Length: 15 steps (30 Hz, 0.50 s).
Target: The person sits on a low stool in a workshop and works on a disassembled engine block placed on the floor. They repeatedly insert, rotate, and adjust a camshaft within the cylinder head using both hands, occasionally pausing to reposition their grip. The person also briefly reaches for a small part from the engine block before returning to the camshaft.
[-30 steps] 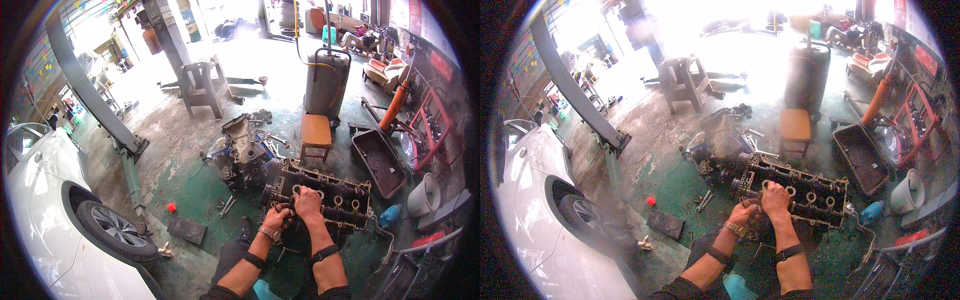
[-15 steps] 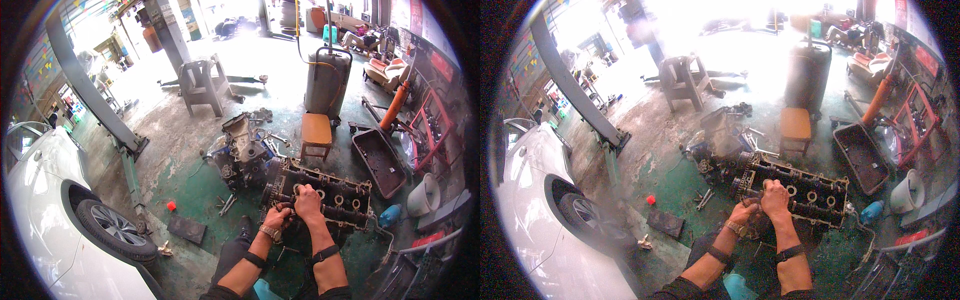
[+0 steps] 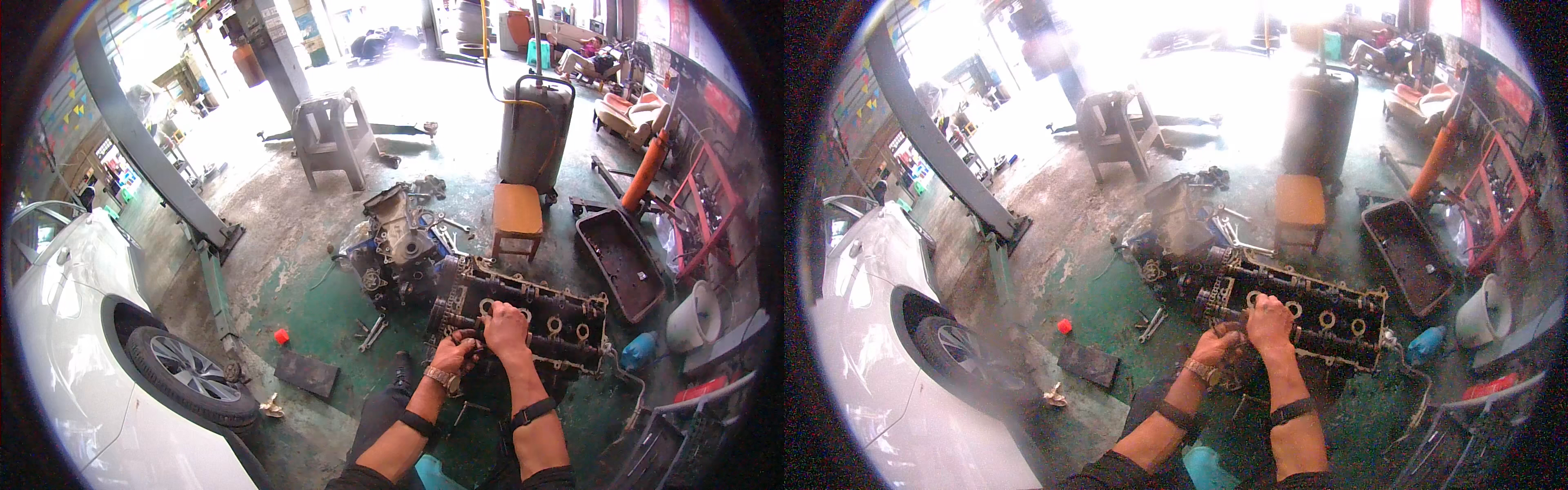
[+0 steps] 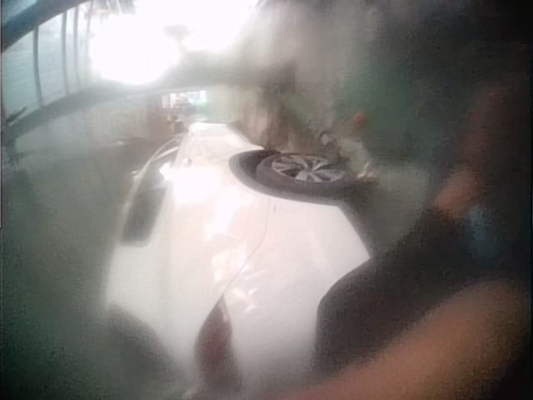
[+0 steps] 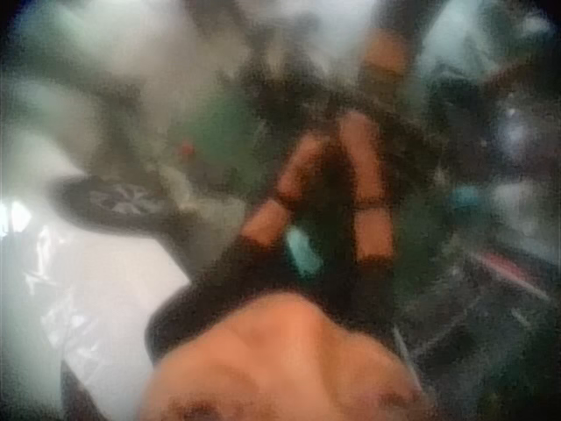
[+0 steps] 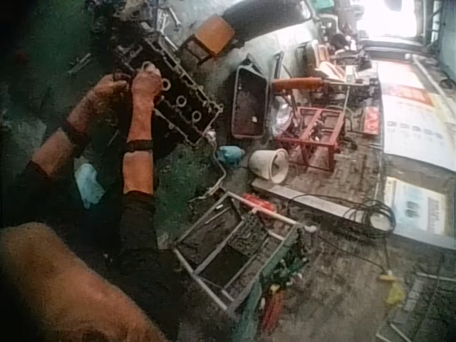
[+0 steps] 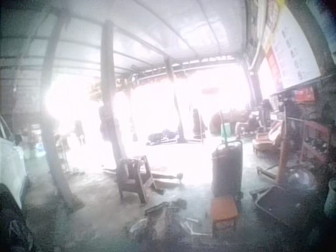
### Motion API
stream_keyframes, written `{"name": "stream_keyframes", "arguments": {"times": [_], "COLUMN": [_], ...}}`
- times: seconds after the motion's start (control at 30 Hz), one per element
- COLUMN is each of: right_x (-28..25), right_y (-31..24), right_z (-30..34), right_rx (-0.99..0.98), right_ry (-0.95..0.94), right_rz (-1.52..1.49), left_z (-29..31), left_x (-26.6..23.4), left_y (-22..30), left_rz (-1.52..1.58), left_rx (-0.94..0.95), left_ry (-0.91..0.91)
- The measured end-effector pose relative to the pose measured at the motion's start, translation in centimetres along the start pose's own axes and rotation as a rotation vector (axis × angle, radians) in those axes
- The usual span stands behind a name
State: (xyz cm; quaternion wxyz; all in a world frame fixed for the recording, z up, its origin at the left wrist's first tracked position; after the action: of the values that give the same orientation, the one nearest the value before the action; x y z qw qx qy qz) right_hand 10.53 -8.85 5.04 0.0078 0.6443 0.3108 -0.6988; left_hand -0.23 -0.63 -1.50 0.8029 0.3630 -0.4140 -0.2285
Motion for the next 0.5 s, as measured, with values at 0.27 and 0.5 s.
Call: {"name": "stream_keyframes", "arguments": {"times": [0.27, 0.5], "right_x": [-0.3, -1.3], "right_y": [-0.1, -0.6], "right_z": [0.3, 0.2], "right_rx": [-0.122, -0.133], "right_ry": [0.048, 0.077], "right_rz": [-0.047, -0.114], "left_z": [-0.2, -0.4], "left_x": [0.0, -0.7], "left_y": [-0.3, 0.0], "left_rz": [-0.002, -0.050], "left_rx": [0.003, -0.007], "left_ry": [0.026, -0.045]}}
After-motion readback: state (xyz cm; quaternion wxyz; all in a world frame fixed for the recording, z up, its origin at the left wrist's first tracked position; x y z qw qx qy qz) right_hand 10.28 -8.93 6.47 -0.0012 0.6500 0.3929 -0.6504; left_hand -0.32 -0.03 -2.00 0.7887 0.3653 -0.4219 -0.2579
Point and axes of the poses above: each hand's wrist, its own z-axis away from the middle knuckle, its own x-axis out of the palm, y = z × x, the point moved 1 cm from there along -z, towards the middle knuckle, and after that the axes turned 8 degrees about x, right-handed, at the moved point
